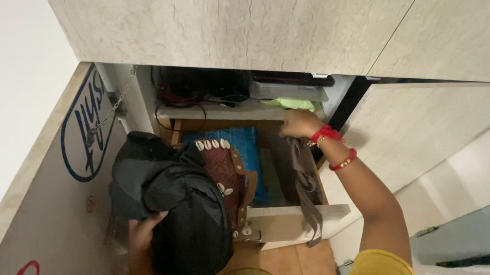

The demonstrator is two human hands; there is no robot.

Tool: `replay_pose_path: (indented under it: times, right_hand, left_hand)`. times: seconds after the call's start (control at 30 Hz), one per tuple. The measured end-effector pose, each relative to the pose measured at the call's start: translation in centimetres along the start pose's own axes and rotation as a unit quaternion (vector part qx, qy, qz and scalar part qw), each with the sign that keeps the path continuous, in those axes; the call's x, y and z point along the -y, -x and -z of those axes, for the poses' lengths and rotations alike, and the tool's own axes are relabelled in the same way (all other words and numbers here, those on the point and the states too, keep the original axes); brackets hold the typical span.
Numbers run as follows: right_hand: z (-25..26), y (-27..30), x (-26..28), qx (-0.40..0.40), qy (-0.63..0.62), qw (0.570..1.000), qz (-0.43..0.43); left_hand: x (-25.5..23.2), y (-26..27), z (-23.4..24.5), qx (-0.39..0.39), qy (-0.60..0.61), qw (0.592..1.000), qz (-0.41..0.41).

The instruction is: The person sorts through various small bags and pouches on a bed and then puts them away inside a cupboard drawer.

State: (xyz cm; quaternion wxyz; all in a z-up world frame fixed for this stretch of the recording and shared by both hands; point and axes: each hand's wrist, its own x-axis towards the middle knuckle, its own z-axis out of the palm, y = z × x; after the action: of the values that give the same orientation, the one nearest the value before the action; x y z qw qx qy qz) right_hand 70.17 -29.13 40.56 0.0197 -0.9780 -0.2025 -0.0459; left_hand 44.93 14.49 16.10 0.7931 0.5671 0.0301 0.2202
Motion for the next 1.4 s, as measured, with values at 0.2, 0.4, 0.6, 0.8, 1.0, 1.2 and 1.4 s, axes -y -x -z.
replay_pose_path:
  times: [0.2,0.4,0.6,0.8,1.0,1.2,1.4]
  right_hand:
    - [-9.0,-5.3,-4.9,0.136,-0.028,0.989,-0.045]
    - [-7.4,-4.1,-4.8,0.078,-0.032,0.994,-0.072]
    - [-6.5,5.4,-0.1,-0.053,0.056,0.997,-0.006]
    - [-7.6,8.1,2.7,0.120,0.088,0.987,0.067]
    - [-9.0,6.8,0.4,0.155,0.289,0.937,0.119]
    - [-9.3,6.4,-1.2,0.121,0.291,0.947,0.060]
    - [-6.1,7.4,0.1,0.130,0.163,0.975,0.073]
  left_hand:
    - [-4.0,-1.6,-3.3,0.027,-0.065,0.996,0.062]
    - [-8.3,-2.0,-7.4,0.133,-0.146,0.974,0.108]
    - [-9.4,-2.1,-8.4,0.104,-0.116,0.970,0.184]
    - [-9.1,-2.0,-8.1,0.110,-0.097,0.977,0.157]
    - [-8.9,-1.9,-7.8,0.114,-0.122,0.973,0.159]
    - [-8.7,-3.1,-7.6,0.144,-0.120,0.971,0.146]
    - [-8.9,-3.0,-8.0,0.127,-0.119,0.974,0.143]
